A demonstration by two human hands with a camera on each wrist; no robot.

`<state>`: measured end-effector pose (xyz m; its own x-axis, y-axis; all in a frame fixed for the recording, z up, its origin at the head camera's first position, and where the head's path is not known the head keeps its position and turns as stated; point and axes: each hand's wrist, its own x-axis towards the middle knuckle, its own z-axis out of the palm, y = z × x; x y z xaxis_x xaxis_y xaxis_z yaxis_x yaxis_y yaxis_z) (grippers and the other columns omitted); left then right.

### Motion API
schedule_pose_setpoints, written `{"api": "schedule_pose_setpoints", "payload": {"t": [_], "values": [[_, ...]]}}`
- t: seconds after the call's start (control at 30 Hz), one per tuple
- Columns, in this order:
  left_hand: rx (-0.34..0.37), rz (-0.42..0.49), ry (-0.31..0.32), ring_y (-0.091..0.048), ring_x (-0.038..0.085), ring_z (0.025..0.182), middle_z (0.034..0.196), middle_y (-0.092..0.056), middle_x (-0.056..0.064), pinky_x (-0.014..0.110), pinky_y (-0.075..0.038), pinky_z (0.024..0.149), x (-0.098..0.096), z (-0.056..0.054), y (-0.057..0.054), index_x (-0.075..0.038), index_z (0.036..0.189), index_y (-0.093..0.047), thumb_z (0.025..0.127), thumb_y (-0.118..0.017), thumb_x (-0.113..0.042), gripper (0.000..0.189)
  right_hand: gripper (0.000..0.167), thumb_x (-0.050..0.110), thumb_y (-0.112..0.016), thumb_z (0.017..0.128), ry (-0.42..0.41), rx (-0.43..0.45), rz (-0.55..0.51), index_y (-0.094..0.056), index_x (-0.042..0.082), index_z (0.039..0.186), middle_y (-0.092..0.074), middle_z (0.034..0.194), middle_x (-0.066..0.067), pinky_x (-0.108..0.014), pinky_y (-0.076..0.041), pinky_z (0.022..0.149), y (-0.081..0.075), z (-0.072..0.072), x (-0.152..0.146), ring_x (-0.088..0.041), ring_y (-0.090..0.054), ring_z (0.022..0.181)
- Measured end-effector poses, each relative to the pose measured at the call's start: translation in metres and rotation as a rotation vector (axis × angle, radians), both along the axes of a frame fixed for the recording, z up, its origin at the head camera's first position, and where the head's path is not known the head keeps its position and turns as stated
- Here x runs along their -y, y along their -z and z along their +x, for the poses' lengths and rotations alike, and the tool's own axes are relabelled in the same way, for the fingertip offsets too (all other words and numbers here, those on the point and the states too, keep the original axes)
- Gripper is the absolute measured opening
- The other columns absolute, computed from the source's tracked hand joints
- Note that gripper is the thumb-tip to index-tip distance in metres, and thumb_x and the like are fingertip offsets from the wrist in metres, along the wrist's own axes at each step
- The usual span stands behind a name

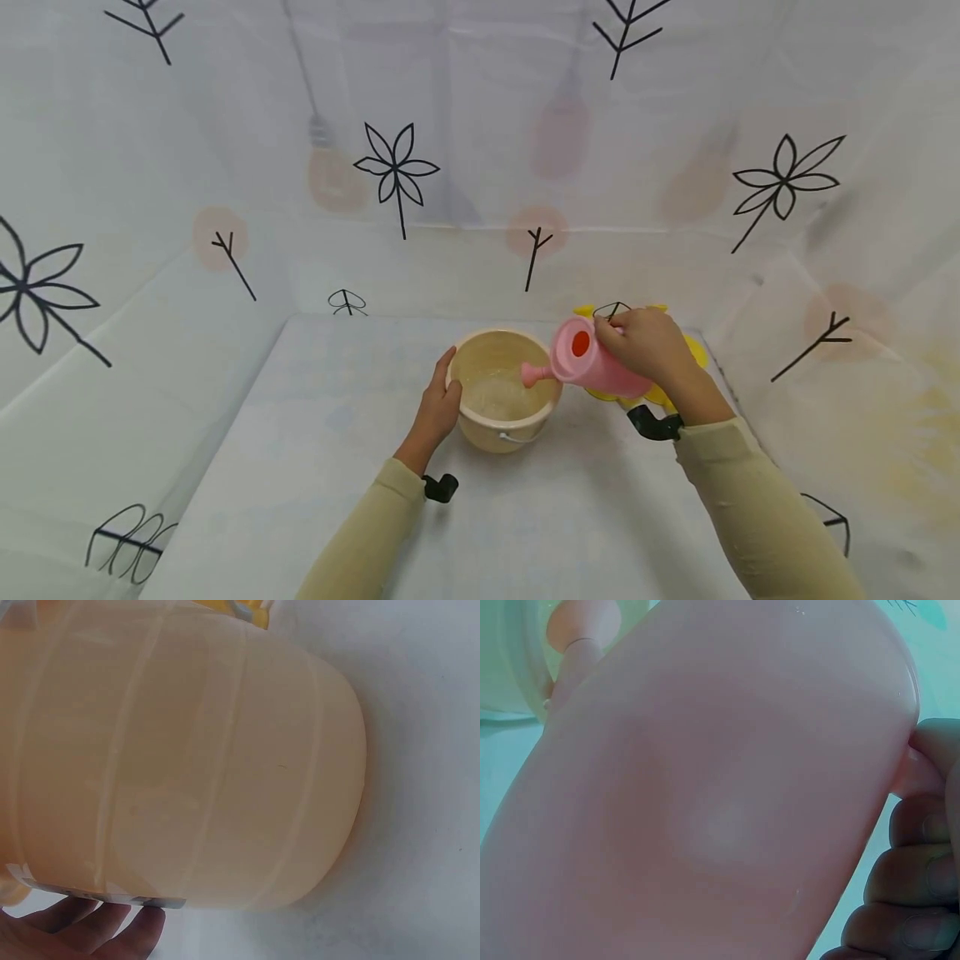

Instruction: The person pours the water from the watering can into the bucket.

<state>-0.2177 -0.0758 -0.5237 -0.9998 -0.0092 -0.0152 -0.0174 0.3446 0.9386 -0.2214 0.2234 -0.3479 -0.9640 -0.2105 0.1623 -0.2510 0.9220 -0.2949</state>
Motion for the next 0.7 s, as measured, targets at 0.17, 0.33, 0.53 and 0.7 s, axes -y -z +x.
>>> {"api": "schedule_pose_setpoints", "payload": {"t": [0.17,0.33,0.53,0.7], "values": [[-0.003,-0.019,0.004,-0.034,0.025,0.143,0.157,-0.034,0.000,0.051,-0.031,0.114,0.0001,-0.0012,0.0012,-0.041,0.151,-0.026,0.097,-0.035,-0.023,0.058,0.047,0.036,-0.045,0.095,0.008,0.004,-0.004,-0.052,0.011,0.056,-0.051,0.054,-0.001,-0.028,-0.037,0.053,0.0014,0.0003,-0.0016,-0.020,-0.049,0.061],[-0.011,-0.024,-0.001,-0.034,0.025,0.143,0.157,-0.034,-0.001,0.051,-0.030,0.114,0.0001,-0.0023,0.0021,-0.041,0.151,-0.026,0.097,-0.036,-0.021,0.058,0.047,0.036,-0.046,0.095,0.017,0.001,-0.011,-0.051,0.011,0.055,-0.051,0.053,-0.002,-0.028,-0.038,0.054,0.0030,-0.0002,-0.0016,-0.021,-0.049,0.061],[-0.011,-0.021,0.009,-0.034,0.026,0.143,0.157,-0.033,0.001,0.052,-0.031,0.114,0.0007,-0.0026,0.0023,-0.042,0.151,-0.024,0.096,-0.034,-0.024,0.059,0.048,0.036,-0.046,0.095,0.033,0.021,-0.022,-0.051,0.010,0.056,-0.052,0.054,-0.003,-0.028,-0.039,0.054,0.0017,-0.0002,-0.0006,-0.022,-0.050,0.063],[-0.003,-0.019,0.010,-0.034,0.025,0.143,0.157,-0.033,0.000,0.052,-0.031,0.114,0.0010,-0.0016,0.0010,-0.043,0.151,-0.025,0.097,-0.035,-0.023,0.058,0.048,0.037,-0.046,0.095,0.033,0.036,-0.027,-0.052,0.010,0.057,-0.055,0.057,-0.003,-0.028,-0.039,0.054,0.0011,-0.0003,-0.0004,-0.022,-0.051,0.065]]}}
